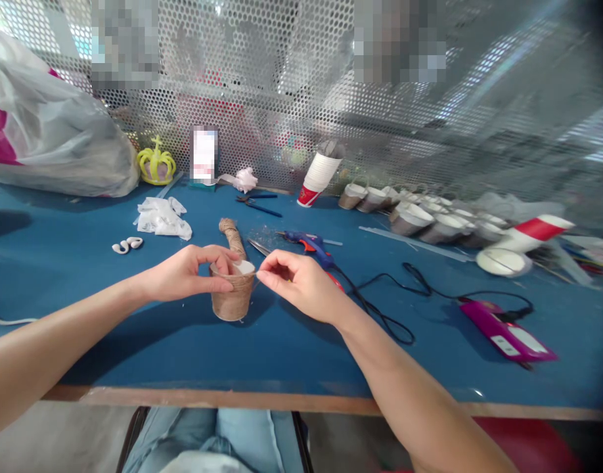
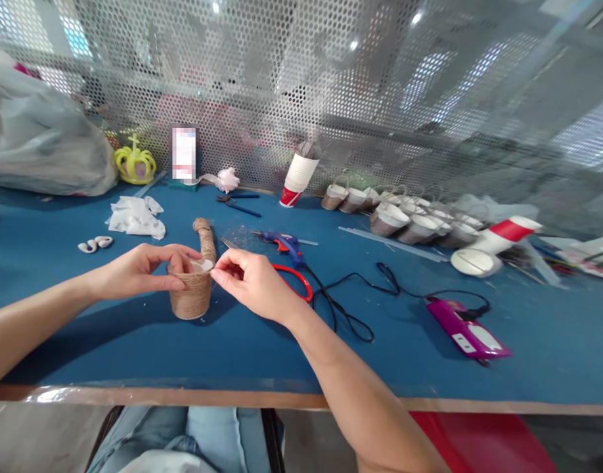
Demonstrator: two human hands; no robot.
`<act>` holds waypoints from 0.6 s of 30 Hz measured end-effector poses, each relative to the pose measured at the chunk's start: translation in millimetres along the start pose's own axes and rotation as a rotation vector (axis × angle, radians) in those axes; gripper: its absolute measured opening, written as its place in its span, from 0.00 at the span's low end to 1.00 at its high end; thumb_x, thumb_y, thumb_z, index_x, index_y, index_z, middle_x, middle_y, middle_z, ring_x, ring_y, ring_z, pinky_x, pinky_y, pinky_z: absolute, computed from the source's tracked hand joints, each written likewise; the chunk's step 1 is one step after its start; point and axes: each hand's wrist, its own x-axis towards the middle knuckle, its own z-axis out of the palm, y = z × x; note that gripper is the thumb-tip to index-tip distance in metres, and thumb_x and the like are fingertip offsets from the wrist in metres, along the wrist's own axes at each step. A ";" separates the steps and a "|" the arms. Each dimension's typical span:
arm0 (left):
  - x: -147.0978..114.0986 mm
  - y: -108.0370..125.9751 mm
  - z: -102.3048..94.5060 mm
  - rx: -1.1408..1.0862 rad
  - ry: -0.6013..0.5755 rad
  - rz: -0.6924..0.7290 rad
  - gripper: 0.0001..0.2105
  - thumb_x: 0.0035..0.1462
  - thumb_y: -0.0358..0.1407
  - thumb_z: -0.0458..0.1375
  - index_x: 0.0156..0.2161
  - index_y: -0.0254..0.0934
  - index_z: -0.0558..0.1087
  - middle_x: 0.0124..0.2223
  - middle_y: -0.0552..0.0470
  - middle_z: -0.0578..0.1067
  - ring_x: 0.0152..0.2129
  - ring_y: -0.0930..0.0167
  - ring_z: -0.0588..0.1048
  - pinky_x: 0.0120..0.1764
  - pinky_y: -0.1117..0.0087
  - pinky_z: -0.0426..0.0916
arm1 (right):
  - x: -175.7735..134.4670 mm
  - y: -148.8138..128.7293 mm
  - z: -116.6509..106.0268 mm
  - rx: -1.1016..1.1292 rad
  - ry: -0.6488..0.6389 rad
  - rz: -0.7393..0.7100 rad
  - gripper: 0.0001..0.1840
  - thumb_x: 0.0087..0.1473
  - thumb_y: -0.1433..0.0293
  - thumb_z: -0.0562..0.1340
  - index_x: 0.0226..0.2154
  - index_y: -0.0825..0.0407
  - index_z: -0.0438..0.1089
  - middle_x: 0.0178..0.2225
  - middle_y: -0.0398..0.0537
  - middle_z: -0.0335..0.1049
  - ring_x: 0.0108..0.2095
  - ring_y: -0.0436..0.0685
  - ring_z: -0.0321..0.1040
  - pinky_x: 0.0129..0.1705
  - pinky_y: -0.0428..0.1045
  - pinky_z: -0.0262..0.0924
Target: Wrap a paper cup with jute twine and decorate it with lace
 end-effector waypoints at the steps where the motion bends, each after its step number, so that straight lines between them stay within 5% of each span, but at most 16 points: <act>1: 0.0 -0.4 -0.1 0.003 -0.003 0.003 0.10 0.51 0.36 0.60 0.25 0.35 0.65 0.41 0.45 0.76 0.54 0.61 0.65 0.47 0.65 0.63 | 0.1 0.5 0.4 -0.007 0.005 -0.001 0.07 0.53 0.67 0.58 0.27 0.54 0.65 0.23 0.41 0.63 0.24 0.48 0.58 0.25 0.44 0.55; 18: 0.4 -1.5 -3.1 0.040 -0.033 0.062 0.09 0.52 0.36 0.59 0.26 0.36 0.65 0.39 0.46 0.76 0.53 0.62 0.66 0.48 0.64 0.65 | 6.8 8.5 5.1 0.112 -0.055 0.010 0.08 0.54 0.66 0.58 0.35 0.54 0.68 0.27 0.43 0.65 0.27 0.48 0.60 0.29 0.45 0.57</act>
